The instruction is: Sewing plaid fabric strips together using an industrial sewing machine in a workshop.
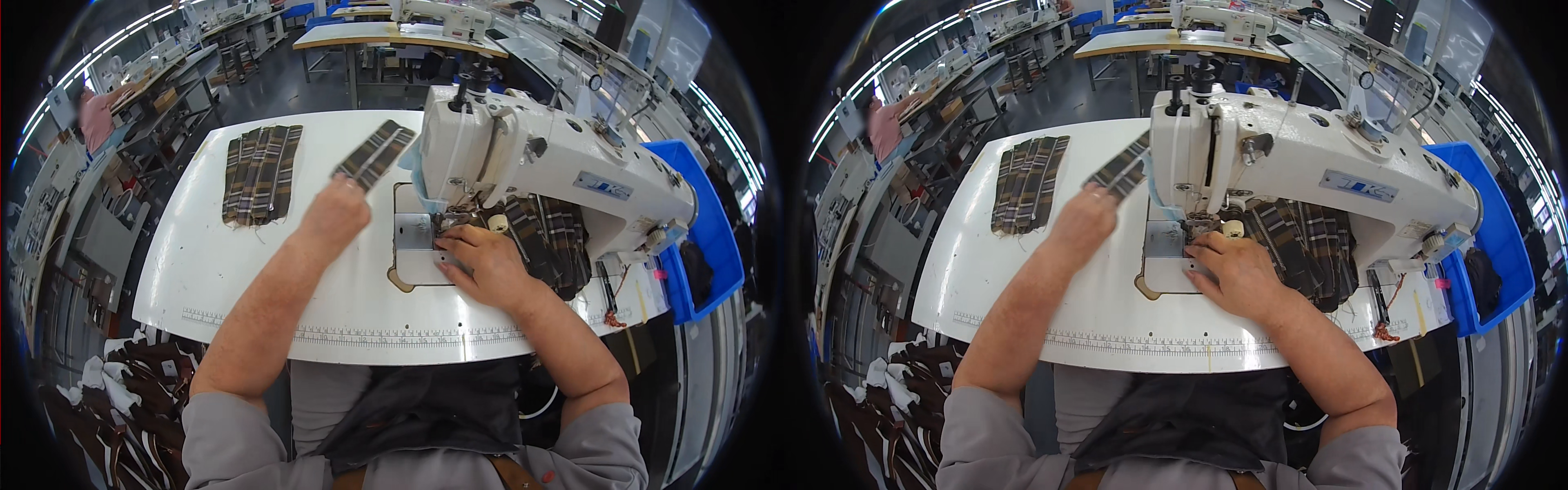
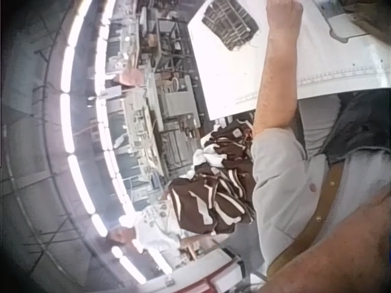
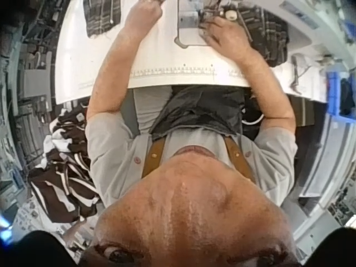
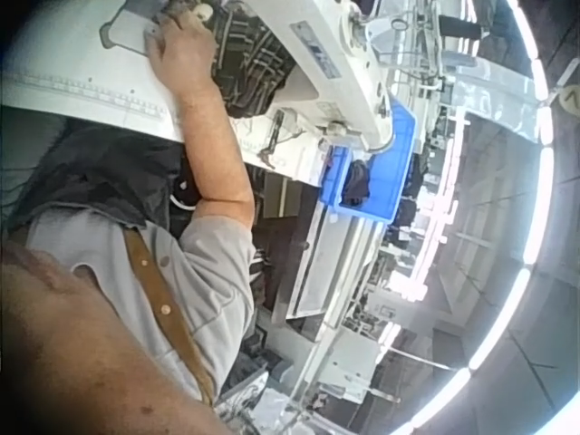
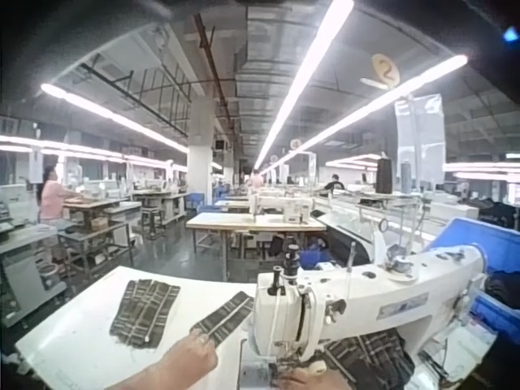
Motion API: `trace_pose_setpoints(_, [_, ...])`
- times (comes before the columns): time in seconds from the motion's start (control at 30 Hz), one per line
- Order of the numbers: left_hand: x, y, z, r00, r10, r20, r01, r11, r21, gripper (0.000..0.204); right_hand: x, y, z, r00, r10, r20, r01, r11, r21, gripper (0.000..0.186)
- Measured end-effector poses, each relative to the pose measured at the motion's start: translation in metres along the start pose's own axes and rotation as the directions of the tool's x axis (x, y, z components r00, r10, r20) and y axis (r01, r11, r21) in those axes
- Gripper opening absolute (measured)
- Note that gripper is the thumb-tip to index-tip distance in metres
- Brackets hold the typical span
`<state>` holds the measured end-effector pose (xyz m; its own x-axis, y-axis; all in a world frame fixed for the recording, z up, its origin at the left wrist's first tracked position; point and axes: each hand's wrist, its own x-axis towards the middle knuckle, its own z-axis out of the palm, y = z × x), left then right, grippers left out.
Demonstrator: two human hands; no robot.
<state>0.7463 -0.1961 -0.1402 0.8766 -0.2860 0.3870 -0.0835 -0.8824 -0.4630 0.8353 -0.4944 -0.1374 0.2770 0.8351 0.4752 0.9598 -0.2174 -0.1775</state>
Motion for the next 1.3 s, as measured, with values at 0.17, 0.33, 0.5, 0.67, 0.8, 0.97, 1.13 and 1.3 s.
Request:
trace_pose_setpoints(0.17, [-0.038, -0.052, -0.006, 0.887, -0.406, 0.218, 0.362, 0.906, 0.219, 0.012, -0.001, 0.001, 0.002, 1.0, -0.01, -0.004, 0.01, 1.0, 0.018, 0.033])
trace_pose_setpoints(0.33, [-0.061, -0.044, 0.001, 0.899, -0.437, 0.019, 0.421, 0.876, 0.234, 0.038, -0.002, 0.004, -0.002, 0.999, -0.032, -0.017, 0.032, 0.999, -0.007, 0.03])
trace_pose_setpoints(0.5, [-0.034, 0.002, -0.014, 0.954, -0.285, 0.093, 0.3, 0.898, -0.322, 0.04, -0.004, 0.021, -0.018, 0.968, 0.091, -0.235, -0.159, 0.944, -0.289, 0.025])
trace_pose_setpoints(0.67, [-0.015, 0.055, -0.026, 1.0, 0.008, -0.026, -0.019, 0.886, -0.462, 0.038, -0.008, 0.029, -0.025, 0.912, 0.316, -0.26, -0.396, 0.844, -0.362, 0.057])
trace_pose_setpoints(0.8, [0.008, 0.084, -0.064, 0.955, 0.107, 0.276, -0.055, 0.981, -0.188, 0.043, -0.014, 0.041, -0.025, 0.909, 0.335, -0.249, -0.412, 0.82, -0.397, 0.063])
trace_pose_setpoints(0.97, [0.001, 0.093, -0.043, 0.998, 0.062, 0.025, -0.051, 0.944, -0.326, 0.037, -0.005, 0.033, -0.029, 0.883, 0.338, -0.325, -0.449, 0.81, -0.377, 0.064])
trace_pose_setpoints(1.13, [0.001, 0.094, -0.032, 0.989, -0.074, -0.124, -0.016, 0.798, -0.603, 0.027, -0.012, 0.051, -0.036, 0.834, 0.481, -0.27, -0.541, 0.809, -0.231, 0.045])
trace_pose_setpoints(1.3, [0.009, 0.088, -0.05, 0.992, -0.124, -0.04, 0.059, 0.702, -0.71, 0.025, -0.025, 0.056, -0.064, 0.718, 0.642, -0.27, -0.627, 0.764, 0.15, 0.022])
